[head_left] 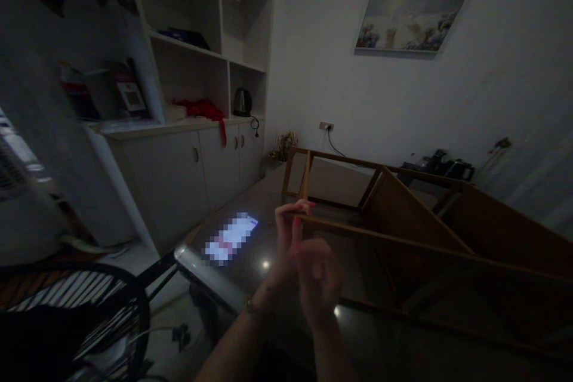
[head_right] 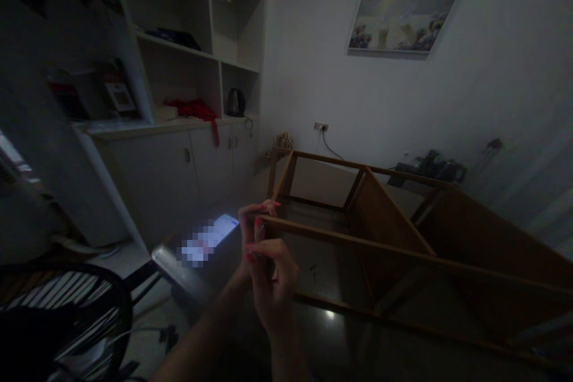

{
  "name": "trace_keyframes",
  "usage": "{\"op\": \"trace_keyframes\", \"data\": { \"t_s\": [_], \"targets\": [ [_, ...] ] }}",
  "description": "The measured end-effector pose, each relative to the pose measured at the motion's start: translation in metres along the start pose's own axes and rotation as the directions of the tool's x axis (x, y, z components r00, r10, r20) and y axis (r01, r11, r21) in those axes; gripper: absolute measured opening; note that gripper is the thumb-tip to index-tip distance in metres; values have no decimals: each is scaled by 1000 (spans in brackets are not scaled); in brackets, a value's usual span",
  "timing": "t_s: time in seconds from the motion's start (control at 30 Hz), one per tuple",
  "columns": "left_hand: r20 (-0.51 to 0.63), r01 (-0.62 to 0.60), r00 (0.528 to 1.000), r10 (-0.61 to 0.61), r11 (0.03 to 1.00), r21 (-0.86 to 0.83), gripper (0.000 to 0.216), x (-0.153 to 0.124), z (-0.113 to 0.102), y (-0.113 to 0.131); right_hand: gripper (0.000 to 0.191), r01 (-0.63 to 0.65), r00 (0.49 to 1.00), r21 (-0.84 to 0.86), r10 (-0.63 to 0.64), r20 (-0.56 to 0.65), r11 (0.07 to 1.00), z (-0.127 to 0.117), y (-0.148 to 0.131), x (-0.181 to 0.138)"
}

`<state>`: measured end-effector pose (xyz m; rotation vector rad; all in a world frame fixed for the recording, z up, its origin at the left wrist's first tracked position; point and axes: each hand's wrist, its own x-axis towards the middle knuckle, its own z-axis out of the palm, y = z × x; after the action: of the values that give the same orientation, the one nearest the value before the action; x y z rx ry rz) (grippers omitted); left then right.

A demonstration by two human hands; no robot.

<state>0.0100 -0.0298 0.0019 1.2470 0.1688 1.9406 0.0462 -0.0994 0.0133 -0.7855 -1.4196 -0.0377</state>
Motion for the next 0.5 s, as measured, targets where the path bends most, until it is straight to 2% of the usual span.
{"op": "trace_keyframes", "data": {
  "t_s": [0.13, 0.23, 0.33, 0.4, 0.5],
  "targets": [
    [22, 2, 1000, -3, 999, 35, 21, 1, -1, 2, 19, 83, 991, -76, -91, -101, 994, -9, -2, -4],
    [36, -28, 999, 25, 996, 81, 18, 1, -3, 3, 19, 136, 977, -191, -164, -138, 972, -29, 1, -12],
    [51, -80, 996, 76, 992, 96, 17, 3, -3, 3, 7, 175, 984, -350, -175, 30, 920, -53, 15, -21],
    [49, -92, 995, 87, 990, 109, 17, 4, -2, 3, 7, 146, 978, -459, -58, 200, 876, -67, 28, -26],
    [22, -87, 996, 85, 988, 127, 17, 4, -1, 3, 20, 99, 912, -609, 173, 372, 787, -78, 49, -28]
  ]
}}
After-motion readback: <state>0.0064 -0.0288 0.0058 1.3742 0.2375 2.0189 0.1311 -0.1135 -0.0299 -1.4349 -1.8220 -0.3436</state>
